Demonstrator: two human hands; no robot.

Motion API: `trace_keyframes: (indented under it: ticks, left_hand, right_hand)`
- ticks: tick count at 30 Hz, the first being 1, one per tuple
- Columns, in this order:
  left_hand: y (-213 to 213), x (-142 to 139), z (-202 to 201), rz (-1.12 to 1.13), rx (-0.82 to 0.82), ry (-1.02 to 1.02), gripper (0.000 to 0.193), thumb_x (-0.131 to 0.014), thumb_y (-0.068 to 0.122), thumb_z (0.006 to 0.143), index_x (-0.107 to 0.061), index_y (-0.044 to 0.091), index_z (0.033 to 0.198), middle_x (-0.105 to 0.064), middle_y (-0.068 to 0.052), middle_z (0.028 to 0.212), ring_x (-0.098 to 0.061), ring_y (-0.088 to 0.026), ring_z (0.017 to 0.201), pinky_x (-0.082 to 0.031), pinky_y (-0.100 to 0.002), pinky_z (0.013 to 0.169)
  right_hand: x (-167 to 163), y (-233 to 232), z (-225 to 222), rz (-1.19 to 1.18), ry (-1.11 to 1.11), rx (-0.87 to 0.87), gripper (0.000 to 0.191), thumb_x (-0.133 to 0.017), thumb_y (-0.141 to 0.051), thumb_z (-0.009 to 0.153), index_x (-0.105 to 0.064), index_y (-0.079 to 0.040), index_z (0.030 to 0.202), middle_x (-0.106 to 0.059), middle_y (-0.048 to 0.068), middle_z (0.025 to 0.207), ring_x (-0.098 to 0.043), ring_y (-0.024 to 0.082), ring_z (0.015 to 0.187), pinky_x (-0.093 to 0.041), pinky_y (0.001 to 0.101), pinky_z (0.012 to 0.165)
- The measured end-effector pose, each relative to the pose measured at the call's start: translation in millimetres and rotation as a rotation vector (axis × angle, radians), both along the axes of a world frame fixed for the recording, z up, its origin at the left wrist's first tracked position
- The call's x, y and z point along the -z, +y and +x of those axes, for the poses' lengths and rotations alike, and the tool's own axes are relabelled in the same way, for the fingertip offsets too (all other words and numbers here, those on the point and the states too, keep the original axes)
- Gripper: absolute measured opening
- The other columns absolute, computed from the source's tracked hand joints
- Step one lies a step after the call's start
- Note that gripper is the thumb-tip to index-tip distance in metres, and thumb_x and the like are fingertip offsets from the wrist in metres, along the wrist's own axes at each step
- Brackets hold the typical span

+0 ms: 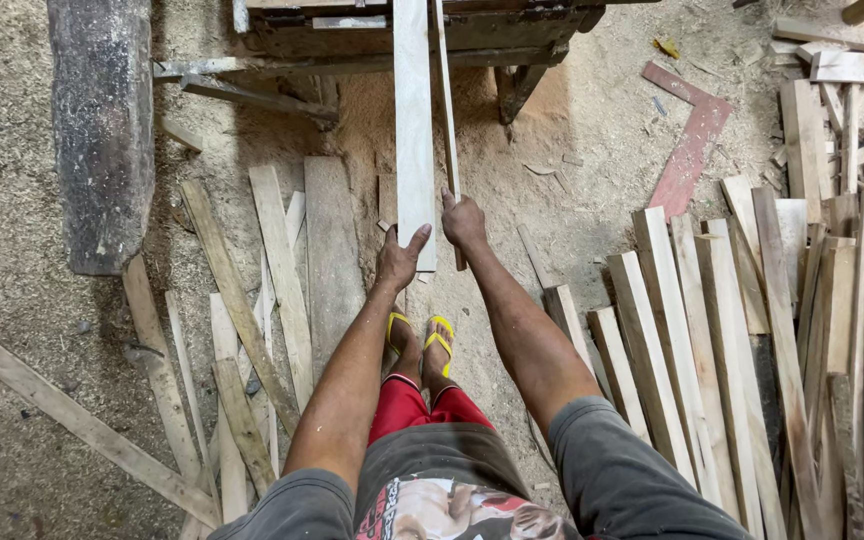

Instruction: The person picks up wooden planks and strips from a pile on the ground, carries them across the workshop, and places them onto a growing stack of boards. They repeat this handling cycle, moving individual boards one at a time between the pile and the stack.

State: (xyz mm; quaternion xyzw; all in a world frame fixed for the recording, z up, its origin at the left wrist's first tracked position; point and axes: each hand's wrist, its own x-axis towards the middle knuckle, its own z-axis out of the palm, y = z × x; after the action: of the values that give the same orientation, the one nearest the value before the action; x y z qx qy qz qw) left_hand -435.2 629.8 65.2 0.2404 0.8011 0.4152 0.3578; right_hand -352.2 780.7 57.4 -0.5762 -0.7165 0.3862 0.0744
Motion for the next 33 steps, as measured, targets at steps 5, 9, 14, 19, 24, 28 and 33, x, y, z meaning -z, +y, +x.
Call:
trace_keyframes:
  ticks: [5,9,14,19,24,28,33]
  left_hand:
    - [-7.7,6.2,5.2,0.018,0.005,0.062,0.104,-0.062,0.078,0.083,-0.047,-0.006,0.143,-0.066,-0.029,0.126,-0.065,-0.042,0.117,-0.051,-0.046,0.101]
    - [-14.6,7.9,9.0,-0.017,0.006,0.044,0.104,-0.061,0.079,0.081,-0.049,-0.005,0.141,-0.069,-0.027,0.123,-0.067,-0.042,0.115,-0.052,-0.046,0.101]
    - [-23.7,5.7,16.2,-0.059,-0.003,0.027,0.102,-0.061,0.079,0.08,-0.05,-0.001,0.142,-0.069,-0.026,0.123,-0.067,-0.041,0.115,-0.051,-0.047,0.101]
    - [-31.4,3.9,21.1,-0.028,-0.011,0.038,0.097,-0.063,0.078,0.081,-0.053,0.001,0.14,-0.068,-0.025,0.125,-0.066,-0.041,0.116,-0.05,-0.047,0.101]
    - [-37.1,5.6,24.7,-0.054,-0.015,0.029,0.095,-0.062,0.078,0.08,-0.056,0.003,0.138,-0.069,-0.024,0.126,-0.066,-0.04,0.118,-0.05,-0.047,0.102]
    - [-40.7,7.2,28.1,-0.049,-0.001,0.027,0.097,-0.061,0.079,0.081,-0.054,0.003,0.14,-0.067,-0.024,0.127,-0.065,-0.039,0.119,-0.049,-0.047,0.103]
    - [-45.8,6.7,32.9,-0.038,-0.005,0.01,0.098,-0.06,0.08,0.08,-0.054,0.003,0.14,-0.068,-0.024,0.127,-0.066,-0.039,0.118,-0.05,-0.047,0.103]
  right_hand:
    - [4.1,-5.4,7.1,-0.04,-0.004,0.014,0.066,-0.044,-0.058,0.102,-0.07,0.002,0.109,-0.071,0.031,0.102,-0.068,0.047,0.104,-0.053,0.0538,0.093]
    - [8.4,-9.9,14.7,-0.04,0.001,0.011,0.068,-0.046,-0.06,0.103,-0.071,0.003,0.11,-0.071,0.032,0.103,-0.068,0.048,0.104,-0.054,0.0534,0.094]
    - [12.4,-16.0,22.1,-0.03,-0.028,0.002,0.066,-0.045,-0.059,0.102,-0.07,0.002,0.114,-0.07,0.033,0.105,-0.067,0.049,0.106,-0.052,0.0545,0.095]
    - [13.4,-20.0,28.7,-0.026,-0.029,-0.001,0.066,-0.046,-0.058,0.102,-0.07,0.002,0.114,-0.07,0.033,0.105,-0.066,0.05,0.107,-0.052,0.0547,0.096]
    - [10.4,-24.7,35.1,-0.02,-0.027,-0.023,0.066,-0.044,-0.058,0.103,-0.07,0.002,0.114,-0.071,0.031,0.104,-0.068,0.047,0.104,-0.053,0.0549,0.094]
    - [5.0,-29.0,39.7,-0.098,-0.02,-0.016,0.068,-0.042,-0.06,0.104,-0.068,0.002,0.114,-0.072,0.028,0.104,-0.072,0.042,0.101,-0.055,0.054,0.091]
    - [-3.0,-33.9,47.5,-0.087,-0.013,-0.001,0.067,-0.044,-0.059,0.103,-0.068,0.003,0.113,-0.072,0.029,0.103,-0.07,0.044,0.101,-0.055,0.0538,0.091]
